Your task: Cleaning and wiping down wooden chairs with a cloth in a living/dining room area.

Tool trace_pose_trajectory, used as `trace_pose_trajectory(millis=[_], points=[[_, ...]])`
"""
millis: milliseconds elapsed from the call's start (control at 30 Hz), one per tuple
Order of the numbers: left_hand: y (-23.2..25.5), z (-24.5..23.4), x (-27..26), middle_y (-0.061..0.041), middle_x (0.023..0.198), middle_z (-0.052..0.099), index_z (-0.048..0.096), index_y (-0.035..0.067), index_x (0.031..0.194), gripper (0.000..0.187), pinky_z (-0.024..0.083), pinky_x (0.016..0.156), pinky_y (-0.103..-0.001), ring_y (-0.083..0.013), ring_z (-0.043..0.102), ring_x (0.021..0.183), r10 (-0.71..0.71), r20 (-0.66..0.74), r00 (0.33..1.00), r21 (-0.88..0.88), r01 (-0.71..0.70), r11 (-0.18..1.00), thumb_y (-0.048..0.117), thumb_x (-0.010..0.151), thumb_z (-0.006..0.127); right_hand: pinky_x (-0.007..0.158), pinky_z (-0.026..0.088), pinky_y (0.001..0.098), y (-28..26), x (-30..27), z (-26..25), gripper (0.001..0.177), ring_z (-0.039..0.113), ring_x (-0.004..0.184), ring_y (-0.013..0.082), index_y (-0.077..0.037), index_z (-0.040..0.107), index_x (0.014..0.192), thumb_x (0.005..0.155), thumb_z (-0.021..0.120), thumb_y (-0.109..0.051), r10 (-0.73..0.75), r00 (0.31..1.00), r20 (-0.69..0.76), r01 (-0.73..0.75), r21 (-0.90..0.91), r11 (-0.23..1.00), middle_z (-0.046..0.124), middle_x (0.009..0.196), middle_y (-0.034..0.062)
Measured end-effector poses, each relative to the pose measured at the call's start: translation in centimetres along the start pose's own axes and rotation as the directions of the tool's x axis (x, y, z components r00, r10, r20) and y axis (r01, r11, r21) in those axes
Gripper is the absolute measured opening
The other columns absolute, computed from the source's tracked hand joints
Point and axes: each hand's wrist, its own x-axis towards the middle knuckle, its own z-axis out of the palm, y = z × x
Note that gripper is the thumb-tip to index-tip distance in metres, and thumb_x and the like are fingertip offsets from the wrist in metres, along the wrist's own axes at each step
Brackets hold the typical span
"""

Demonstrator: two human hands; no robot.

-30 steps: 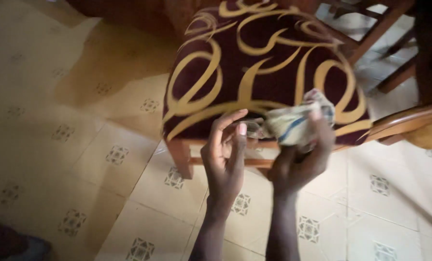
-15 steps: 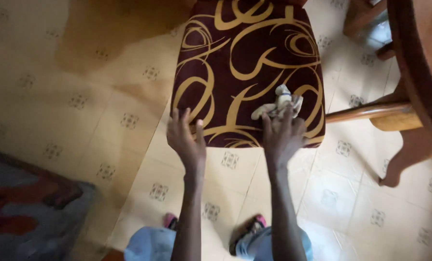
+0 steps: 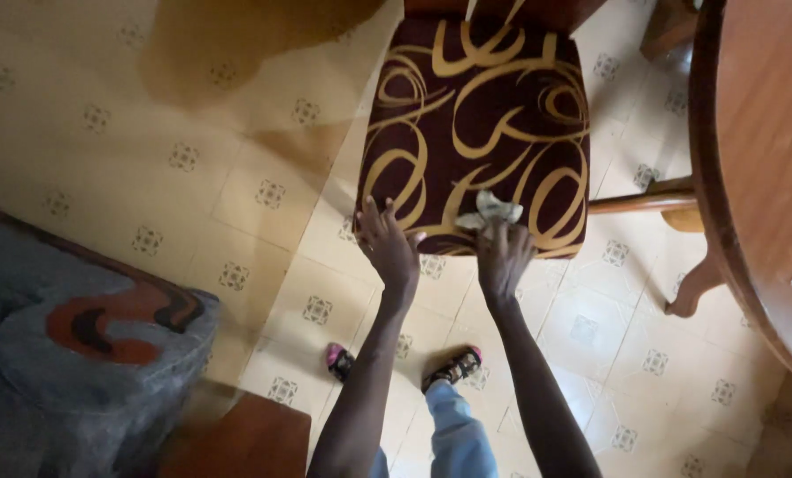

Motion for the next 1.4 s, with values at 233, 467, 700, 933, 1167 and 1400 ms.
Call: trace_pose_trajectory(millis=[233, 467, 700, 933, 1167, 1400], points=[[0.2, -0.3, 0.6, -0.017, 0.171, 0.022, 0.041, 0.011, 0.157, 0.094, 0.025, 0.12, -0.065, -0.0478, 0.025, 0.154, 0.052, -0.02, 0.998, -0.037, -0.053, 0.998, 0.066, 0.084, 0.062, 0.065, 0.051, 0.0339, -4.7, 6.8, 4.6, 0.023, 0.057, 0.095, 0.0259, -0.019, 0.069, 0.121, 0.102, 0.074, -0.03, 0.555, 0.789, -0.264, -0.561, 0.061, 0.826, 0.061, 0.104, 0.0151], [1.4, -1.5, 0.4, -0.019, 0.173, 0.024, 0.042, 0.008, 0.155, 0.081, 0.026, 0.124, -0.063, -0.0487, 0.025, 0.157, 0.024, 0.007, 1.0, -0.004, -0.024, 1.0, 0.052, 0.09, 0.065, 0.078, 0.048, 0.045, -7.8, 2.4, 3.3, 0.021, 0.059, 0.099, 0.0267, -0.013, 0.069, 0.11, 0.089, 0.072, -0.018, -0.171, 0.985, 0.021, 0.165, 0.18, 0.97, 0.066, 0.112, 0.0137], [2.0, -0.8, 0.9, -0.02, 0.171, 0.022, 0.041, 0.009, 0.157, 0.085, 0.022, 0.12, -0.067, -0.0499, 0.02, 0.155, -0.036, 0.018, 0.999, 0.055, 0.035, 0.998, 0.059, 0.09, 0.055, 0.094, 0.05, 0.0541, 4.7, 6.6, 0.3, 0.047, 0.058, 0.115, 0.0399, -0.011, 0.062, 0.133, 0.097, 0.069, -0.04, 0.201, 0.959, -0.201, -0.253, -0.281, 0.926, 0.065, 0.124, 0.0249], [2.8, -1.3, 0.3, -0.019, 0.171, 0.021, 0.039, 0.006, 0.157, 0.082, 0.024, 0.12, -0.066, -0.0495, 0.021, 0.155, -0.043, 0.014, 0.999, 0.056, 0.042, 0.998, 0.054, 0.093, 0.056, 0.076, 0.056, 0.0458, -2.0, 7.8, 2.7, 0.023, 0.067, 0.089, 0.0279, -0.009, 0.067, 0.123, 0.1, 0.066, -0.007, 0.107, 0.993, -0.044, -0.113, -0.167, 0.979, 0.072, 0.106, 0.014], [3.9, -2.7, 0.7, -0.019, 0.171, 0.02, 0.038, 0.006, 0.157, 0.083, 0.02, 0.119, -0.07, -0.0484, 0.019, 0.155, -0.112, 0.096, 0.989, 0.063, 0.106, 0.992, 0.048, 0.091, 0.066, 0.073, 0.046, 0.0364, 6.7, 4.8, -1.0, 0.04, 0.057, 0.079, 0.0204, -0.01, 0.067, 0.134, 0.094, 0.071, -0.007, -0.074, 0.996, 0.048, 0.07, 0.092, 0.993, 0.066, 0.089, 0.0082], [4.5, -1.0, 1.5, -0.019, 0.17, 0.018, 0.039, 0.011, 0.153, 0.077, 0.012, 0.124, -0.072, -0.0471, 0.011, 0.158, 0.002, 0.1, 0.995, 0.094, -0.011, 0.996, 0.054, 0.094, 0.065, 0.073, 0.054, 0.0461, 5.6, 15.0, -11.5, 0.039, 0.064, 0.075, 0.031, -0.009, 0.067, 0.139, 0.114, 0.04, -0.024, 0.274, 0.679, 0.681, -0.665, 0.412, 0.623, 0.065, 0.095, 0.0197]])
